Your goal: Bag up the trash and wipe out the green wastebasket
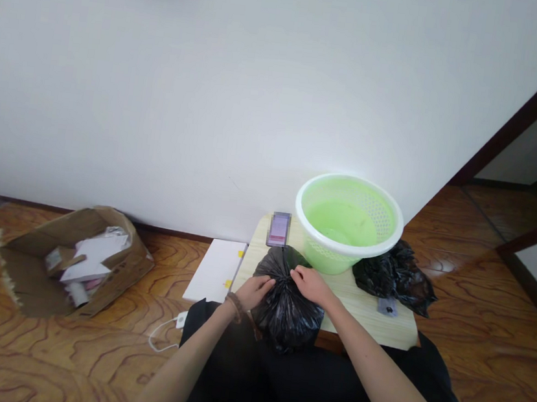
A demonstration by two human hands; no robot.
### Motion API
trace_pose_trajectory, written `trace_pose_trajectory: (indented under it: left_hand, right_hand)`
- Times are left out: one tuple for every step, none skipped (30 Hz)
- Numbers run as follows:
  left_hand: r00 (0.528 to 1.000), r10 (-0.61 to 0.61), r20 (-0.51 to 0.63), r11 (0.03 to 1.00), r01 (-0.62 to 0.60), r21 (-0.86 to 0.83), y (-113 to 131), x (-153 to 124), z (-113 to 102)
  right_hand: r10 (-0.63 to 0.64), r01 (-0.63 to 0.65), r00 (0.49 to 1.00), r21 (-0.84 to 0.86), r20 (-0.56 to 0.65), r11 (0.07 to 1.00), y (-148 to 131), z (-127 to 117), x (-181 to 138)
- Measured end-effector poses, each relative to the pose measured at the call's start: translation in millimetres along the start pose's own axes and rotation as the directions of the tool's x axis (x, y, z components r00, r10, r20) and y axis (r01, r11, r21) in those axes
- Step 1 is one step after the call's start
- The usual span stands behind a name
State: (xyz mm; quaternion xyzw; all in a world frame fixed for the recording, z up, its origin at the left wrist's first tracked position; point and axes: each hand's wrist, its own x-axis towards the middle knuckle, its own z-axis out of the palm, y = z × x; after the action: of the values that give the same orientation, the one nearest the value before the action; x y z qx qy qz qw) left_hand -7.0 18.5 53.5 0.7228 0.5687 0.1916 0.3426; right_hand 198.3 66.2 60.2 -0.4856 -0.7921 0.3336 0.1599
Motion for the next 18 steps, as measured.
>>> trace_pose_trajectory:
  left_hand:
    - [1.000, -0.019, 0.004, 1.000, 0.019, -0.012, 2, 1, 0]
    - [0.999, -0.034, 0.009, 0.999, 0.034, -0.017, 4, 3, 0]
    - [0.999, -0.047, 0.016, 0.999, 0.047, -0.019, 6, 4, 0]
    - [0.998, -0.059, 0.016, 0.998, 0.060, -0.019, 9, 5, 0]
    - [0.997, -0.070, 0.011, 0.997, 0.071, -0.019, 11, 7, 1]
    - [0.997, -0.079, -0.002, 0.997, 0.079, -0.021, 13, 7, 2]
    - [0.996, -0.085, -0.021, 0.996, 0.084, -0.030, 15, 8, 4]
    - [0.995, -0.088, -0.041, 0.995, 0.086, -0.049, 16, 8, 6]
    - [0.994, -0.088, -0.059, 0.993, 0.084, -0.078, 17, 7, 8]
    - [0.993, -0.088, -0.073, 0.990, 0.079, -0.115, 17, 7, 11]
    - [0.993, -0.087, -0.082, 0.985, 0.074, -0.154, 17, 6, 15]
    - [0.992, -0.088, -0.088, 0.980, 0.070, -0.186, 17, 5, 18]
    - [0.992, -0.087, -0.093, 0.977, 0.067, -0.202, 17, 4, 20]
    - [0.991, -0.084, -0.100, 0.978, 0.063, -0.198, 17, 4, 22]
    - [0.991, -0.075, -0.106, 0.983, 0.055, -0.176, 16, 3, 24]
    - [0.992, -0.058, -0.111, 0.989, 0.042, -0.139, 16, 2, 25]
    - [0.993, -0.033, -0.111, 0.996, 0.023, -0.091, 17, 1, 25]
    - [0.994, -0.003, -0.108, 0.999, -0.001, -0.038, 17, 0, 25]
  right_hand:
    - [0.050, -0.050, 0.999, -0.042, 0.001, 0.998, -3, 0, 0]
    - [0.111, -0.111, 0.994, -0.069, 0.004, 0.991, -6, 0, 1]
    - [0.179, -0.177, 0.984, -0.077, 0.014, 0.981, -9, 2, 3]
    - [0.249, -0.246, 0.968, -0.060, 0.043, 0.967, -11, 3, 4]
    - [0.316, -0.316, 0.945, -0.014, 0.086, 0.949, -12, 6, 6]
    - [0.373, -0.384, 0.917, 0.062, 0.139, 0.921, -13, 8, 7]
    - [0.414, -0.446, 0.889, 0.164, 0.196, 0.880, -14, 11, 8]
    - [0.439, -0.497, 0.865, 0.287, 0.245, 0.819, -14, 14, 8]
    - [0.451, -0.530, 0.848, 0.408, 0.279, 0.744, -15, 16, 8]
    - [0.457, -0.541, 0.840, 0.509, 0.292, 0.670, -14, 19, 7]
    - [0.462, -0.538, 0.838, 0.582, 0.290, 0.610, -14, 21, 6]
    - [0.466, -0.530, 0.838, 0.626, 0.284, 0.573, -13, 23, 5]
    - [0.471, -0.523, 0.839, 0.646, 0.273, 0.556, -12, 25, 3]
    - [0.476, -0.517, 0.840, 0.653, 0.261, 0.554, -11, 26, 2]
    - [0.479, -0.513, 0.841, 0.654, 0.252, 0.556, -10, 27, 0]
    - [0.477, -0.506, 0.844, 0.656, 0.244, 0.560, -8, 27, 0]
    - [0.470, -0.496, 0.851, 0.654, 0.235, 0.571, -7, 27, -1]
    - [0.461, -0.484, 0.859, 0.645, 0.222, 0.591, -5, 27, -1]
